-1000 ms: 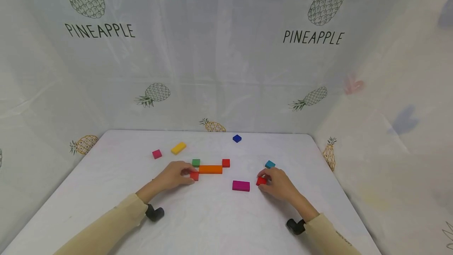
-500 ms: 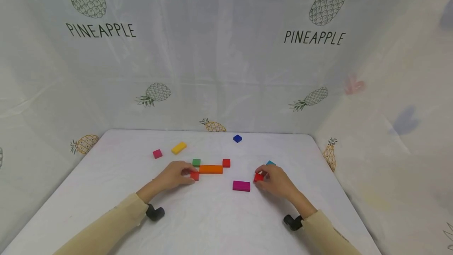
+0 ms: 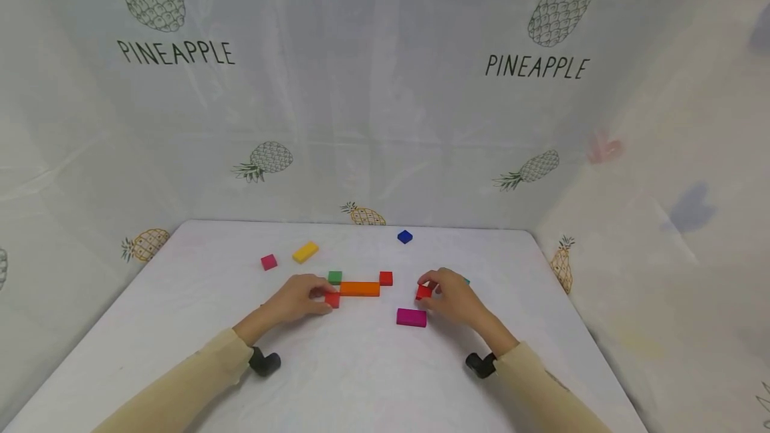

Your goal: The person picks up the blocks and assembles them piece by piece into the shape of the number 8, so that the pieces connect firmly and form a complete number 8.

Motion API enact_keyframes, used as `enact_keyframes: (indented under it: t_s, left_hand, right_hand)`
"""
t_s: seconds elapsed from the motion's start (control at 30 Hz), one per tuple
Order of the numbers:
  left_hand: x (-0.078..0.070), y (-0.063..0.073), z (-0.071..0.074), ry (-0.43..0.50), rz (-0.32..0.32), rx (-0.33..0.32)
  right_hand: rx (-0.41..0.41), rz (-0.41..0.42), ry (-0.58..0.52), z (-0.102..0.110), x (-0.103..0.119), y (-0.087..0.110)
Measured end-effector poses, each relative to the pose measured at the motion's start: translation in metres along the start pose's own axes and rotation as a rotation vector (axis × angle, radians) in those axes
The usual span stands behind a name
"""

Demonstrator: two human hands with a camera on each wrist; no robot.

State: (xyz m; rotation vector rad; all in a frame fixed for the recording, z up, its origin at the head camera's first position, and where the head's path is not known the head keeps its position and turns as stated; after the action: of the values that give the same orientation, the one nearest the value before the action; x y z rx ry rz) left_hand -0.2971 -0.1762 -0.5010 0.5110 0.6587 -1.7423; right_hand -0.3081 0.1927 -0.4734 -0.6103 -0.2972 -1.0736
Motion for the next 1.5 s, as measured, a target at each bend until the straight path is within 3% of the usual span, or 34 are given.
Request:
enact_keyframes:
  t_s: [0.5,0.67,1.5]
  left_hand:
    - [0.001,0.000,0.000,0.000,-0.022,0.003]
    - [0.002,0.000,0.000,0.002,-0.024,0.002]
    - [0.000,0.001,0.000,0.008,-0.018,0.000]
  right_hand:
    - [0.064,-0.053,-0.003,-0.030,0.024,-0.028]
    - [0.080,-0.038,-0.015,-0.039,0.031,-0.033]
    - [0.118,0.020,-0.014,-0.053,0.039,-0.028]
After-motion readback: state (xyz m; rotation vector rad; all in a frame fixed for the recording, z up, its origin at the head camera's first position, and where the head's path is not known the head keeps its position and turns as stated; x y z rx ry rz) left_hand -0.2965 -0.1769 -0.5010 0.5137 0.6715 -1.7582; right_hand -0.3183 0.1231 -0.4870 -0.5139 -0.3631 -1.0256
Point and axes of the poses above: each hand's wrist, its own y-axis away from the middle knuckle, its own z-axis out of the back of the hand, x = y × z, the point moved 1 cm from there along -y, towards the middle knuckle, and after that the axes turned 13 degrees about -x, right-handed, at the moved point
